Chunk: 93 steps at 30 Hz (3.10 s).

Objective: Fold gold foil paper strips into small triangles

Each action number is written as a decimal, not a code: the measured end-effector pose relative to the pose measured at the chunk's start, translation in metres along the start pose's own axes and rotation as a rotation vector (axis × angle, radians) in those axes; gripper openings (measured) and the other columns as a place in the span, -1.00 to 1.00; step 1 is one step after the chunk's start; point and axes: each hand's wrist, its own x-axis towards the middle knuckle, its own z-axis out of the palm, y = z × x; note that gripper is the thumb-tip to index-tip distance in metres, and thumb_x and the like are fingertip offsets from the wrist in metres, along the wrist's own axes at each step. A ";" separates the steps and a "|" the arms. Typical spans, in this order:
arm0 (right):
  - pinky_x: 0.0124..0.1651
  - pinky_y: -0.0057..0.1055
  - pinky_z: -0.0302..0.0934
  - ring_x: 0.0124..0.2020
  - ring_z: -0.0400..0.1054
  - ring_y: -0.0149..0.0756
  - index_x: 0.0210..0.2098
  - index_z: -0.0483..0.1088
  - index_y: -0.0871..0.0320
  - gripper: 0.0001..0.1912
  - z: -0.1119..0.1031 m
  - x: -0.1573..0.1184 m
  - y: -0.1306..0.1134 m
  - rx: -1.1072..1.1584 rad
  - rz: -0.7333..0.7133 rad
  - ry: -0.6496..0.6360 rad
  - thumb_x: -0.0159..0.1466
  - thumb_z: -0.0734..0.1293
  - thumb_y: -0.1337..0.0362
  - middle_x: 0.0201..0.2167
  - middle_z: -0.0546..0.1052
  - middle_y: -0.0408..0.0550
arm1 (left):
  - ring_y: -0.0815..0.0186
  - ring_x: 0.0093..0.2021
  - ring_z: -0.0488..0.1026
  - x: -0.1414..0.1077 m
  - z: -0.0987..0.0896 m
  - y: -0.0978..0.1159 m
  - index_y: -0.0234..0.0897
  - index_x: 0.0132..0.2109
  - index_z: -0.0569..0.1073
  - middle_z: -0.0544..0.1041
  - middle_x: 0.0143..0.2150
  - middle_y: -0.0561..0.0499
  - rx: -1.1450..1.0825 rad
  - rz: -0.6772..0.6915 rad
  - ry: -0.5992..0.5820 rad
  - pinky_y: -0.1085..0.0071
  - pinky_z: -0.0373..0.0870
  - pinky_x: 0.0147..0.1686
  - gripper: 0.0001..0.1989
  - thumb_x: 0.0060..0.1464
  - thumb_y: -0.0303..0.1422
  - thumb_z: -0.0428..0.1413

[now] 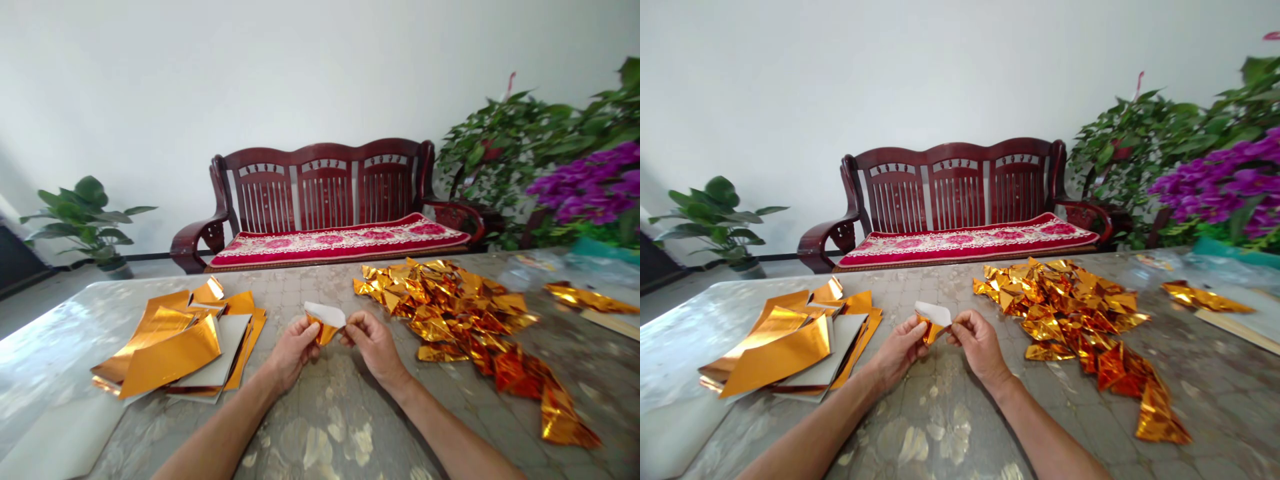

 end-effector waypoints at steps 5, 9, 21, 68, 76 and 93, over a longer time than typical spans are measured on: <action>-0.41 -0.41 0.29 -0.50 0.42 -0.31 -0.35 0.37 0.12 -0.63 0.000 -0.002 -0.002 0.041 0.047 -0.040 0.15 0.43 -0.05 -0.54 0.51 -0.16 | 0.58 -0.64 0.12 0.002 0.003 -0.005 -0.34 -0.24 0.51 0.45 -0.48 0.13 0.121 0.084 0.162 0.61 0.01 -0.64 -0.60 -0.12 -0.12 0.33; -0.39 -0.38 0.34 -0.47 0.42 -0.30 -0.28 0.37 0.11 -0.63 0.000 -0.004 -0.005 0.102 0.088 -0.080 0.15 0.42 -0.05 -0.49 0.52 -0.15 | 0.55 -0.61 0.15 0.001 0.008 -0.006 -0.36 -0.32 0.52 0.45 -0.52 0.13 0.201 0.185 0.275 0.59 0.04 -0.60 -0.67 -0.15 -0.18 0.32; -0.47 -0.43 0.33 -0.55 0.36 -0.36 -0.30 0.39 0.11 -0.66 0.003 -0.004 -0.002 0.139 0.188 -0.023 0.10 0.46 0.02 -0.53 0.50 -0.19 | 0.34 -0.41 0.44 0.000 0.006 -0.010 -0.31 -0.29 0.57 0.55 -0.46 0.07 0.312 0.269 0.252 0.48 0.32 -0.38 -0.77 -0.04 -0.22 0.24; -0.52 -0.46 0.23 -0.58 0.25 -0.43 -0.36 0.40 0.18 -0.68 0.008 -0.002 0.003 0.080 0.190 -0.044 0.02 0.49 0.11 -0.55 0.43 -0.22 | 0.52 -0.67 0.13 0.004 0.010 -0.022 -0.36 -0.39 0.51 0.32 -0.64 0.18 0.509 0.155 0.188 0.58 0.09 -0.66 -0.78 -0.05 -0.25 0.19; -0.51 -0.47 0.20 -0.56 0.26 -0.41 -0.35 0.43 0.19 -0.69 0.009 0.001 0.005 -0.008 0.164 -0.071 0.03 0.46 0.11 -0.54 0.43 -0.20 | 0.46 -0.59 0.29 0.003 0.013 -0.018 -0.39 -0.32 0.57 0.49 -0.53 0.07 0.457 0.186 0.235 0.57 0.20 -0.60 -0.76 -0.12 -0.28 0.23; -0.30 -0.39 0.34 -0.38 0.43 -0.28 -0.10 0.44 0.17 -0.54 0.013 -0.002 0.000 -0.279 0.027 0.042 -0.02 0.42 0.23 -0.40 0.50 -0.14 | 0.46 -0.58 0.21 0.005 0.009 -0.029 -0.35 -0.54 0.44 0.32 -0.63 0.13 0.656 0.190 0.168 0.53 0.07 -0.55 -0.83 -0.09 -0.35 0.13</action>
